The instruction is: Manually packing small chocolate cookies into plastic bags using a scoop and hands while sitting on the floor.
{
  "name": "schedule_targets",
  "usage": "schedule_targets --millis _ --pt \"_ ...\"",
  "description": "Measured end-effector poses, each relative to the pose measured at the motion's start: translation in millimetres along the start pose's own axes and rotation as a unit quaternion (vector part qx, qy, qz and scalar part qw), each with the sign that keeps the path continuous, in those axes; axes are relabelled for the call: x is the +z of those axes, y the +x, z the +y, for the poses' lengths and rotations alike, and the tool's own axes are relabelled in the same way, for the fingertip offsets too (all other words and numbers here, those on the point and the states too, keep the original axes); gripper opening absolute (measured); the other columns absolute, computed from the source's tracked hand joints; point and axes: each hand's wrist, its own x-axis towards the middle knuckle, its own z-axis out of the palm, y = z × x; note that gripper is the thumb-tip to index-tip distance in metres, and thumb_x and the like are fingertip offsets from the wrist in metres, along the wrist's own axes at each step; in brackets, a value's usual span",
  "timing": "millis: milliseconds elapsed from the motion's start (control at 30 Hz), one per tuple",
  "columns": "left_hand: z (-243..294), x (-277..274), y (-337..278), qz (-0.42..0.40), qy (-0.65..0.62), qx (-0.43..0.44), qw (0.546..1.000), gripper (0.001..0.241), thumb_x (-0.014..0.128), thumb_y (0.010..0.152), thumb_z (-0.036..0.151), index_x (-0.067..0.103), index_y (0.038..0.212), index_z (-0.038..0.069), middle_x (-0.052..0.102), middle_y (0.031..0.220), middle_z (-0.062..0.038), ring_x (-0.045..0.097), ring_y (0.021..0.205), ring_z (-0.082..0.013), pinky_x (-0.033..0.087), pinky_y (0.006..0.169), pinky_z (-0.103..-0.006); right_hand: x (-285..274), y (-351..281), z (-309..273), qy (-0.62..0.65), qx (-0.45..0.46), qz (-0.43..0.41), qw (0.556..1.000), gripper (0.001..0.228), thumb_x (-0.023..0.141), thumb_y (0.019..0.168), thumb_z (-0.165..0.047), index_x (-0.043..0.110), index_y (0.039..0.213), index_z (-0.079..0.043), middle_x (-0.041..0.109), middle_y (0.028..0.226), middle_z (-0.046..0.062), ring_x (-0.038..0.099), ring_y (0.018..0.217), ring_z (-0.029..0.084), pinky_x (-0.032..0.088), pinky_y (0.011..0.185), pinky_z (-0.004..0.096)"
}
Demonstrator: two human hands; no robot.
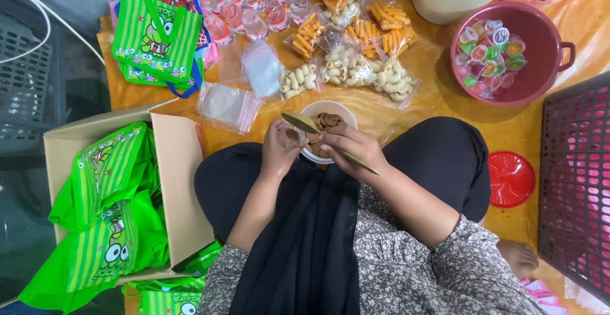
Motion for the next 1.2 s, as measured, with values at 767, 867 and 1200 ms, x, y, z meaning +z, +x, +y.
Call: schedule_targets --millis 767,867,1200 --pt "-8 -6 5 -0.010 -0.086 -0.044 0.995 0.064 0.090 0.080 0.018 0.055 0.133 0.007 0.069 0.108 -0.019 0.066 0.109 -0.0377 0.064 0.086 -0.0474 48 -33 77 -0.013 0.367 -0.036 0.929 0.026 0.086 0.084 -0.021 0.069 0.083 -0.002 0.065 0.075 0.024 0.070 0.077 0.042 0.053 0.068 0.046" --pt "-8 -6 6 -0.014 -0.075 -0.026 0.997 0.064 0.090 0.079 0.020 0.057 0.132 0.008 0.070 0.107 -0.018 0.068 0.108 -0.0375 0.063 0.086 -0.0491 57 -36 87 -0.030 0.381 -0.039 0.923 0.029 0.089 0.084 -0.028 0.069 0.082 -0.007 0.065 0.074 0.019 0.071 0.080 0.038 0.056 0.072 0.041" --pt "-9 -8 5 -0.018 -0.091 -0.038 0.995 0.063 0.092 0.076 0.021 0.060 0.130 0.010 0.071 0.109 -0.017 0.069 0.106 -0.0382 0.059 0.090 -0.0507 68 -7 93 -0.067 0.373 -0.081 0.922 0.026 0.080 0.088 -0.029 0.063 0.092 -0.010 0.067 0.077 0.016 0.073 0.082 0.036 0.057 0.070 0.047"
